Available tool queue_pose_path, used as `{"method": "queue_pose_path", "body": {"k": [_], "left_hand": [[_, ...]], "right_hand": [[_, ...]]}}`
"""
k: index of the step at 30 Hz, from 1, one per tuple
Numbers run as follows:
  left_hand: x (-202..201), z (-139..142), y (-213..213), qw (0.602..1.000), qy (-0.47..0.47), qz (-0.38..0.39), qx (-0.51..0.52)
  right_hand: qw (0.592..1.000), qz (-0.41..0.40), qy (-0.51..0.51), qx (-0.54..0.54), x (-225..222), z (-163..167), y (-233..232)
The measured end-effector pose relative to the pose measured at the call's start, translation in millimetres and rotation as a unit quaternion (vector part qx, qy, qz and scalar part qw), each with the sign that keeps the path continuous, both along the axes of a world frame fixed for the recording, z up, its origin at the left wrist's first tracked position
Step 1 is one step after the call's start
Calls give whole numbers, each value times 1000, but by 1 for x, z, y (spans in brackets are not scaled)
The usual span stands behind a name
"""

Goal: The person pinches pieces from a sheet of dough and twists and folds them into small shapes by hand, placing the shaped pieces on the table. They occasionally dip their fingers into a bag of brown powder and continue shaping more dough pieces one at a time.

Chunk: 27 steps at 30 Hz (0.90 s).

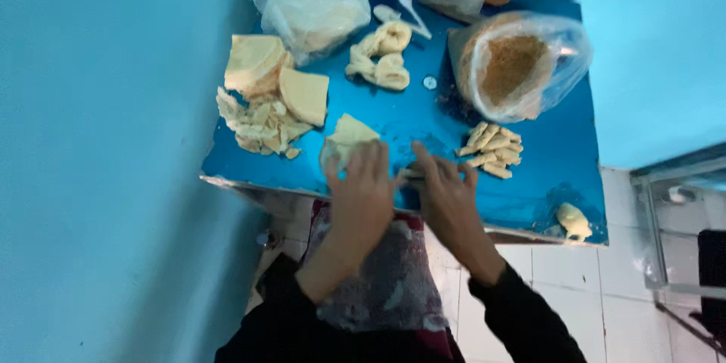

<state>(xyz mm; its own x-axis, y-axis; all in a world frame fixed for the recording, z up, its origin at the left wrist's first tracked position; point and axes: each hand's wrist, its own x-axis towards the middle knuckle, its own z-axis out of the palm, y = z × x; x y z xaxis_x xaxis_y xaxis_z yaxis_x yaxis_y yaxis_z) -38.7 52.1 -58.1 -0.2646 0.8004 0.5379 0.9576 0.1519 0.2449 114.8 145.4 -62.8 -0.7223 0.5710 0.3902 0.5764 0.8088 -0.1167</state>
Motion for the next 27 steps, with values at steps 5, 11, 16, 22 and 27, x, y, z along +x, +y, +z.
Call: {"method": "queue_pose_path", "body": {"k": [5, 11, 16, 22, 27], "left_hand": [[-44, -24, -24, 997, -76, 11, 12], [-60, -43, -13, 995, -68, -19, 71], [-76, -21, -12, 983, -169, -51, 46], [-92, 2, -10, 935, -344, -56, 61], [-83, -8, 5, 760, -636, -108, 81]], "right_hand": [[988, -58, 139, -45, 34, 12, 42], [987, -84, 88, 101, 35, 33, 46], [938, 44, 240, -246, -18, 32, -1], [876, 102, 288, -374, -57, 35, -11], [823, 178, 310, -442, -60, 35, -4]]}}
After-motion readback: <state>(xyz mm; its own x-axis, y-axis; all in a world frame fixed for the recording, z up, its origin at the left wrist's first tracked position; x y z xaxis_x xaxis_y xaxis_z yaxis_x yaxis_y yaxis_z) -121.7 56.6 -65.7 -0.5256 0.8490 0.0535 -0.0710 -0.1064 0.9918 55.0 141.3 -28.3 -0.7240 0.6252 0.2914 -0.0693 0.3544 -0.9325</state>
